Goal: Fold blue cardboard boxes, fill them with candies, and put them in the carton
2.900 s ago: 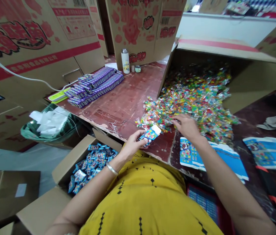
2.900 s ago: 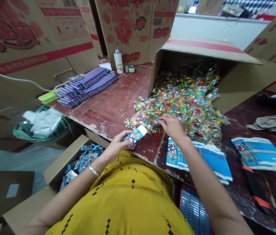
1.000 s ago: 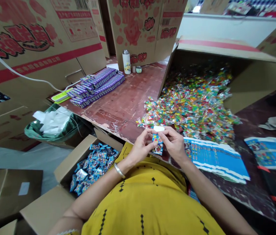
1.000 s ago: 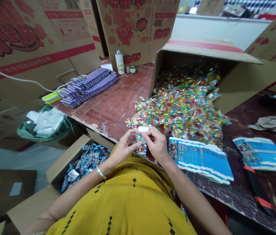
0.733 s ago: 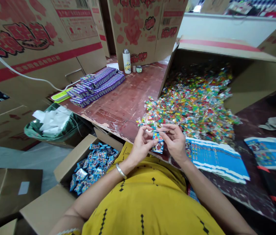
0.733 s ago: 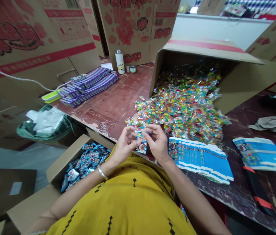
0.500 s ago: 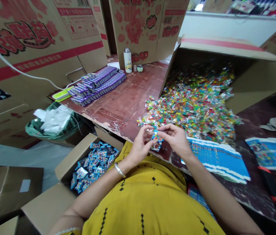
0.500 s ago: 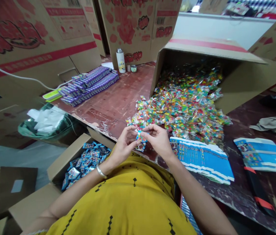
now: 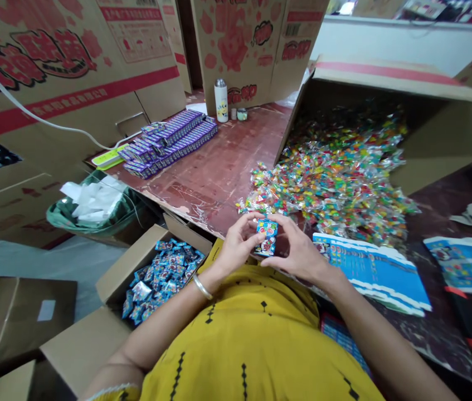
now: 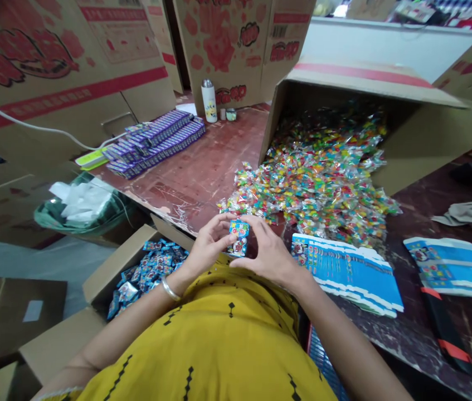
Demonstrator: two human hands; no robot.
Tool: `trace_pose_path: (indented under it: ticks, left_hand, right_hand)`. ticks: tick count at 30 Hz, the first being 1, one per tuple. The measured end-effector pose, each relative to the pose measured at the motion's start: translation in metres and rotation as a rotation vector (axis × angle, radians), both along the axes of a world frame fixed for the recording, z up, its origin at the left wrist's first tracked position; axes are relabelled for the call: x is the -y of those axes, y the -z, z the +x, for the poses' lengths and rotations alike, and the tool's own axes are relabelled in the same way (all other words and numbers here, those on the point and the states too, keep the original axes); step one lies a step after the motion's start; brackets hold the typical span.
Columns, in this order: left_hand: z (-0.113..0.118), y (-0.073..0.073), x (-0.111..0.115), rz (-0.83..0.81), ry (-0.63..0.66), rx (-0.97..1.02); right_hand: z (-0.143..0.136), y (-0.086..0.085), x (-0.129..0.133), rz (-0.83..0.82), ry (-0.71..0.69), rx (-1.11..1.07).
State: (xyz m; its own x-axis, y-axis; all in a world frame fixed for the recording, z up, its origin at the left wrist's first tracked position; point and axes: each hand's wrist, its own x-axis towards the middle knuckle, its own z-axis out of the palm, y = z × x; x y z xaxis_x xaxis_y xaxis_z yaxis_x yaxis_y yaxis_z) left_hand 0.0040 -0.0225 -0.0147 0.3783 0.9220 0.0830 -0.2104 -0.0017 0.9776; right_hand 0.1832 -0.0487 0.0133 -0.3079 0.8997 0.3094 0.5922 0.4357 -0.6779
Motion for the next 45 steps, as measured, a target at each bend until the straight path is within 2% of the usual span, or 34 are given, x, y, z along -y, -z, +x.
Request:
trace_pose_path:
  ticks: [3, 6, 9, 12, 14, 15, 17, 19, 21, 23, 26, 29, 31, 35, 39, 45]
  left_hand:
    - [-0.001, 0.002, -0.003, -0.007, 0.017, 0.034]
    - [-0.015, -0.005, -0.010, 0.034, 0.125, -0.024]
    - [-0.056, -0.018, -0.024, 0.097, 0.315, -0.326]
    - [-0.113, -0.030, -0.037, 0.195, 0.432, -0.827]
    - [-0.143, -0.035, -0.043, 0.266, 0.405, -1.081]
    - [-0.153, -0.036, -0.044, 0.286, 0.373, -1.146]
    - [-0.160, -0.038, -0.046, 0.289, 0.296, -1.140]
    - [-0.149, -0.036, -0.046, 0.289, 0.249, -1.013]
    - [-0.123, -0.032, -0.044, 0.340, 0.261, -0.847]
    - [-0.084, -0.025, -0.038, 0.440, 0.330, -0.709]
    - [-0.019, -0.009, -0.019, 0.644, 0.471, -0.627]
    - [0.035, 0.006, 0.002, 0.892, 0.628, -0.619]
    - [0.058, 0.012, 0.012, 1.025, 0.710, -0.659]
    - [0.077, 0.018, 0.019, 1.156, 0.769, -0.757]
    - [0.077, 0.019, 0.021, 1.208, 0.733, -0.805]
    - [0.077, 0.023, 0.026, 1.214, 0.715, -0.835]
  right_hand:
    - [-0.004, 0.008, 0.002, 0.116, 0.037, 0.133]
    - [-0.009, 0.013, 0.000, 0.153, 0.000, 0.164]
    - [-0.006, 0.013, 0.000, 0.047, -0.065, 0.198]
    - [0.009, 0.016, -0.001, -0.036, 0.021, 0.200]
    - [0.022, 0.020, -0.004, -0.041, 0.079, 0.175]
    - [0.029, 0.023, -0.005, -0.039, 0.100, 0.162]
    - [0.042, 0.026, -0.006, -0.032, 0.145, 0.141]
    - [0.055, 0.027, -0.006, -0.011, 0.217, 0.162]
    - [0.071, 0.024, -0.004, 0.031, 0.321, 0.244]
    - [0.090, 0.019, -0.002, 0.081, 0.443, 0.354]
    - [0.123, 0.014, 0.005, 0.099, 0.562, 0.474]
    - [0.149, 0.017, 0.011, 0.014, 0.563, 0.550]
    - [0.157, 0.022, 0.012, -0.043, 0.510, 0.613]
    - [0.151, 0.035, 0.009, -0.060, 0.440, 0.729]
    - [0.140, 0.042, 0.004, -0.023, 0.412, 0.731]
    - [0.137, 0.042, 0.003, 0.003, 0.375, 0.756]
